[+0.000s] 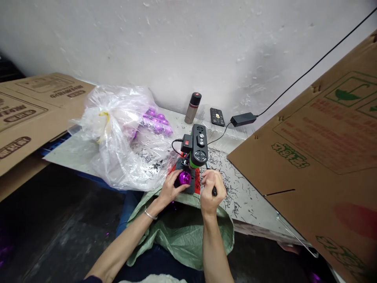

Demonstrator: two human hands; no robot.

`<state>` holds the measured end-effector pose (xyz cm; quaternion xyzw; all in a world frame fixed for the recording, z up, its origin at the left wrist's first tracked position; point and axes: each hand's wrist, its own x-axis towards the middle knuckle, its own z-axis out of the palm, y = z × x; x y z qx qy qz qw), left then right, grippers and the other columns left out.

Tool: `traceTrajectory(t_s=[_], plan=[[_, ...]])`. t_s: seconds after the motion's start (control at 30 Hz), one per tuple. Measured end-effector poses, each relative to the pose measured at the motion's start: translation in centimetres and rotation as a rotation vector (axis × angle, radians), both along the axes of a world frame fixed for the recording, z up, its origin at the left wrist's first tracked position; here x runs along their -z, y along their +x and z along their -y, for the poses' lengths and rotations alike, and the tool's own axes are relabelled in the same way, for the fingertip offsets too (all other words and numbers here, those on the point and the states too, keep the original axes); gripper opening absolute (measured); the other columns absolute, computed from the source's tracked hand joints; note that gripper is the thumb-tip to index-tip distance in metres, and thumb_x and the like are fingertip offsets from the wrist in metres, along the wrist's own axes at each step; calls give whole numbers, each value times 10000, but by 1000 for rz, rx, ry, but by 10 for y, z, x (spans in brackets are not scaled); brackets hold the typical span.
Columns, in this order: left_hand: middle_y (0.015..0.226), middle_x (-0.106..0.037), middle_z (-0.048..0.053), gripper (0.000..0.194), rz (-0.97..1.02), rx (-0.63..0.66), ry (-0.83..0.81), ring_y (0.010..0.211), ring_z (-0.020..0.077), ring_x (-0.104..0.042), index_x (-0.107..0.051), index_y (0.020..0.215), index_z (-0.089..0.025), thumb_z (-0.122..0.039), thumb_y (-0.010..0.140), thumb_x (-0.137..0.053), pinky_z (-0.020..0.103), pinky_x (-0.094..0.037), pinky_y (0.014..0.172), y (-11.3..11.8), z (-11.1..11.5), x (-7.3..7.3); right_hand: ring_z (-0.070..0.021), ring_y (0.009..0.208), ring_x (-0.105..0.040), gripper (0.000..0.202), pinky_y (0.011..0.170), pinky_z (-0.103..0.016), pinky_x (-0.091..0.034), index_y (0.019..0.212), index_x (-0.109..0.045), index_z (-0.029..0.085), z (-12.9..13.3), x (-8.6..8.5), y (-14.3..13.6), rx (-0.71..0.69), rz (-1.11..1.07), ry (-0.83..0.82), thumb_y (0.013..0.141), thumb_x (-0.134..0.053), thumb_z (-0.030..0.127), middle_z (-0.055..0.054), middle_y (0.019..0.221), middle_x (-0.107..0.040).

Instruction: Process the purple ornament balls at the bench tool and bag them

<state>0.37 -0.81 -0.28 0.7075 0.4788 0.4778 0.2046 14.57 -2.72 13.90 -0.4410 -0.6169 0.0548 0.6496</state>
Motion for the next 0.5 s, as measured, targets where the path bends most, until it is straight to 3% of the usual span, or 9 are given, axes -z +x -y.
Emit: traceTrajectory(t_s=[0.07, 0.13, 0.17, 0.2, 0.27, 0.37, 0.43, 0.5], plan=[[1344, -699, 158, 663, -56, 61, 26, 1259, 312, -693, -568, 1440, -225, -513, 886, -791, 501, -587, 1066, -8, 27, 2, -161, 835, -670, 251, 706, -295, -520, 779, -591, 218, 2, 10, 0, 20, -21, 6, 1021, -554, 268, -27, 830, -663], [1342, -698, 170, 739, -135, 166, 54, 1250, 320, -700, -543, 1475, -226, -544, 860, -802, 495, -599, 1058, -13, 56, 8, -176, 887, -693, 134, 715, -308, -558, 980, -654, 212, 7, 24, -2, 69, -102, -28, 965, -668, 344, -78, 1028, -705], [1328, -705, 173, 786, -171, 212, 56, 1230, 322, -711, -533, 1488, -224, -560, 836, -815, 486, -612, 1041, -15, 69, 13, -168, 855, -694, 242, 704, -308, -571, 1106, -651, 206, 12, 32, -4, 97, -166, -66, 942, -703, 376, -102, 1104, -704], [1311, -712, 176, 843, -202, 245, 52, 1206, 328, -722, -528, 1496, -224, -583, 799, -836, 478, -626, 1018, -16, 80, 18, -139, 753, -675, 353, 677, -301, -578, 1220, -626, 202, 17, 42, -7, 103, -221, -128, 937, -712, 395, -105, 1119, -708], [1293, -718, 186, 931, -235, 266, 51, 1167, 348, -738, -521, 1511, -216, -623, 744, -858, 481, -651, 973, -17, 94, 25, -141, 671, -672, 425, 610, -279, -573, 1341, -579, 190, 29, 62, -16, 91, -286, -282, 983, -644, 410, -51, 927, -725], [1287, -728, 182, 726, -239, 199, 121, 1136, 355, -748, -545, 1511, -229, -541, 891, -761, 487, -672, 937, -27, 94, 19, -166, 767, -734, 265, 655, -281, -610, 1175, -689, 199, 43, 82, -37, -49, -116, -381, 1019, -575, 380, -70, 943, -769], [1285, -733, 165, 472, -252, 111, 211, 1138, 335, -746, -613, 1447, -255, -398, 997, -631, 478, -672, 934, -46, 83, 4, -184, 900, -766, 202, 762, -296, -636, 1083, -726, 213, 43, 82, -54, -175, 31, -295, 1021, -562, 313, -84, 1003, -786], [1291, -727, 149, 355, -290, 12, 319, 1161, 323, -730, -675, 1352, -271, -312, 1013, -580, 494, -656, 961, -75, 68, -16, -175, 934, -769, 196, 816, -290, -633, 1055, -734, 223, 34, 74, -71, -275, 114, -208, 1023, -542, 245, -72, 993, -790]])
